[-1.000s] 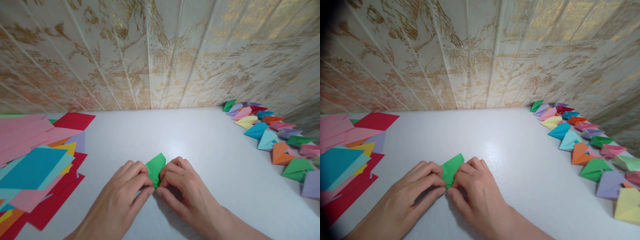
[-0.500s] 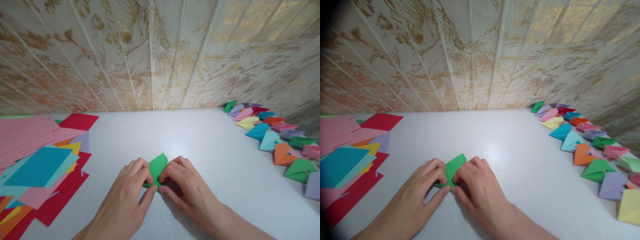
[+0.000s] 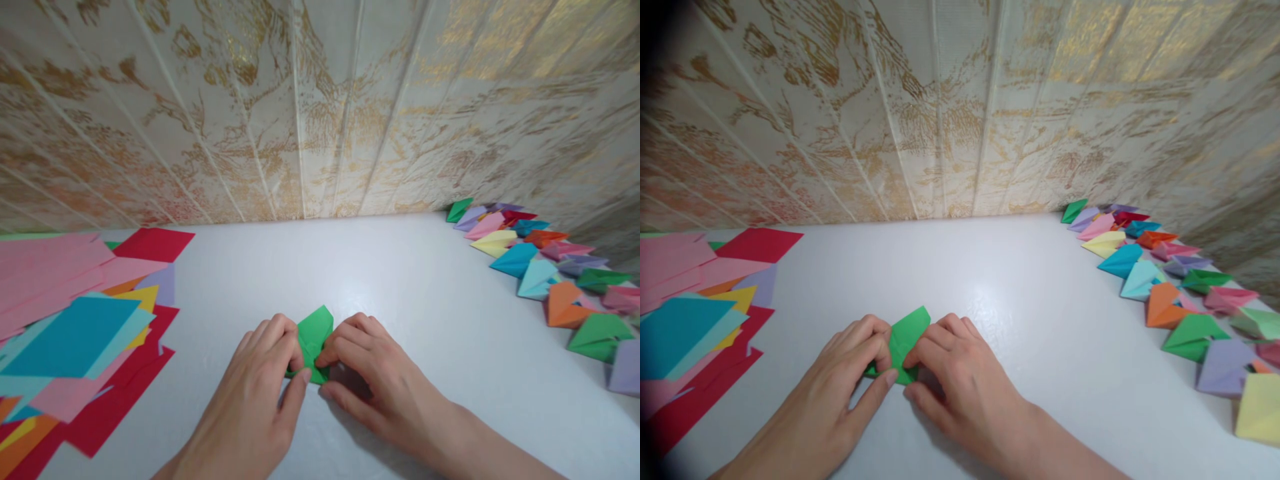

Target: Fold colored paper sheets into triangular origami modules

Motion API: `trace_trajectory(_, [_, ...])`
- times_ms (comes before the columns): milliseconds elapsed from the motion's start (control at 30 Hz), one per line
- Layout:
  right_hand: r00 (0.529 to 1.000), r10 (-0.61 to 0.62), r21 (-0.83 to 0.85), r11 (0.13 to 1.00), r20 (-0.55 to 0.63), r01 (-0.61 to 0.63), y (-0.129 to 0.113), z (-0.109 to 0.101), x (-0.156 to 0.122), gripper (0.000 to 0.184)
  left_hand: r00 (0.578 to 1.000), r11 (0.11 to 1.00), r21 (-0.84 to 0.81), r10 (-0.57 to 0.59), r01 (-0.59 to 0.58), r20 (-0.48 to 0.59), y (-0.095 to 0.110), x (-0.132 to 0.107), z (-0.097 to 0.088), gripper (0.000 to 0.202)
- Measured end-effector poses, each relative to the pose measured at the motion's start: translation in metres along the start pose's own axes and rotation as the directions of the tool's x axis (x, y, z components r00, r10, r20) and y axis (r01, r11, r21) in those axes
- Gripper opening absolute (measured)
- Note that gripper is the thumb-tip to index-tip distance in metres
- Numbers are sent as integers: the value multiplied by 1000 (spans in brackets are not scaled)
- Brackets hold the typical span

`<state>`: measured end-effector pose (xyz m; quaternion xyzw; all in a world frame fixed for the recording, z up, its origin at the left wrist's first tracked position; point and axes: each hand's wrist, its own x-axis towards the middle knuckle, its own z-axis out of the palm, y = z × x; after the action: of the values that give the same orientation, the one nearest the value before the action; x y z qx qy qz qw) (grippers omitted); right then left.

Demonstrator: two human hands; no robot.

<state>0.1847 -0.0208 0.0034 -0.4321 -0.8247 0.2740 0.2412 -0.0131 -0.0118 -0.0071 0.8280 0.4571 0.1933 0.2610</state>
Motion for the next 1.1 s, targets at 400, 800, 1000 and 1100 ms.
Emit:
trace_trajectory(400, [998,55,21,998,-42,-54,-1,8,0,20,1000,1000,13,-16,16,-10,2,1,1,17])
trace_trajectory(800, [977,-214,-77,974,-18,212,6,-4,-6,32,998,1000,7,-9,9,-56,-2,2,-1,16])
trace_trajectory(1000, [951,-299,-164,937,76,307,9,-8,-10,28,999,999,-11,-33,33,-19,1,2,-2,17])
trace_trajectory(1100, [945,-301,-247,913,130,325,5,-8,-10,23,998,998,-25,-61,61,-14,2,2,-2,17])
